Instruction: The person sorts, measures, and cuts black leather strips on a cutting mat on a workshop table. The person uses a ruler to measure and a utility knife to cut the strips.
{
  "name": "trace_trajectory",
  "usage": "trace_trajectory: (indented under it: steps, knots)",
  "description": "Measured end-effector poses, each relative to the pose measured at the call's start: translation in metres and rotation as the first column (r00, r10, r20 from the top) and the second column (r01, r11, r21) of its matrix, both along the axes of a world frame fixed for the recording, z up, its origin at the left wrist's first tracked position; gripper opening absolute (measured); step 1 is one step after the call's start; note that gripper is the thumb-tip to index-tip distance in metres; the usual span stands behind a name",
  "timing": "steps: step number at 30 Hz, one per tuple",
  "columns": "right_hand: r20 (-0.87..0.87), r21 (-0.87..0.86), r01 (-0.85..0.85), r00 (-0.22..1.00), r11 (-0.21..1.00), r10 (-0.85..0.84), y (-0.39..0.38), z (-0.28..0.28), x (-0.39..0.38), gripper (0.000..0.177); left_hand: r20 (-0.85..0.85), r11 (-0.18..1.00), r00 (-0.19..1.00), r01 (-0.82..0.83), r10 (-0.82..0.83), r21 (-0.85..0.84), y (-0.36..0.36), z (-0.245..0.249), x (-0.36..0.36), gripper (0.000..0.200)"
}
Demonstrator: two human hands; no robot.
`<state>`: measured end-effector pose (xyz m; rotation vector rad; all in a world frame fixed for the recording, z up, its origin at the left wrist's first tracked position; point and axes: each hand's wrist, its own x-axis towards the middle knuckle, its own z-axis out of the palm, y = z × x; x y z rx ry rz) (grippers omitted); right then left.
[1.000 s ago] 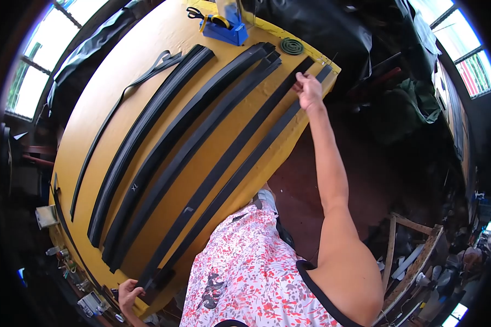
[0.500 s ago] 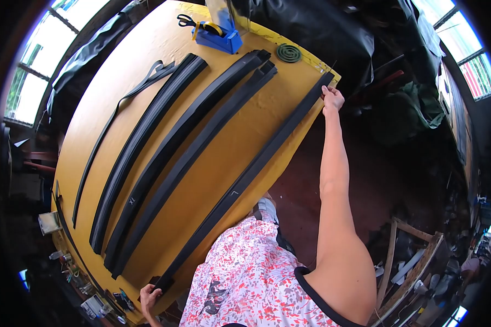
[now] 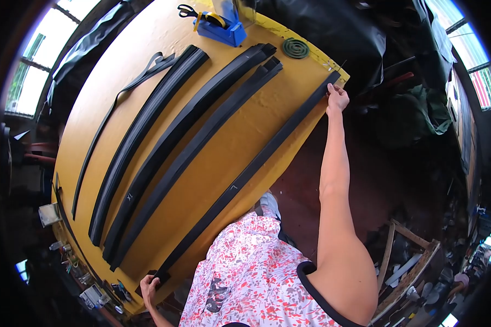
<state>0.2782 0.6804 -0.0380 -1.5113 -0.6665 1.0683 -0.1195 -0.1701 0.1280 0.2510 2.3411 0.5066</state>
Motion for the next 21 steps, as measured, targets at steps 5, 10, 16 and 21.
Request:
trace_trajectory:
  steps: [5,10,16,21]
  knots:
    - [0.021,-0.016,-0.032,0.999,0.999,0.032,0.006,-0.001,0.003,0.026,0.016,0.998,1.0,-0.009,0.008,0.068,0.001,-0.016,-0.006,0.016]
    - [0.413,0.063,-0.031,0.911,0.998,0.002,0.005,-0.005,0.006,0.044,-0.15,0.998,0.987,0.061,-0.055,0.033,-0.009,-0.033,-0.007,0.026]
    - [0.814,0.087,-0.247,0.576,0.965,0.074,0.019,-0.002,0.02,0.028,-0.328,0.937,0.878,0.307,-0.347,-0.169,-0.009,-0.053,0.0,0.058]
    - [0.972,0.08,-0.488,0.233,0.869,0.041,0.004,0.029,0.014,0.028,-0.356,0.893,0.819,0.4,-0.45,-0.208,0.038,-0.055,0.031,0.078]
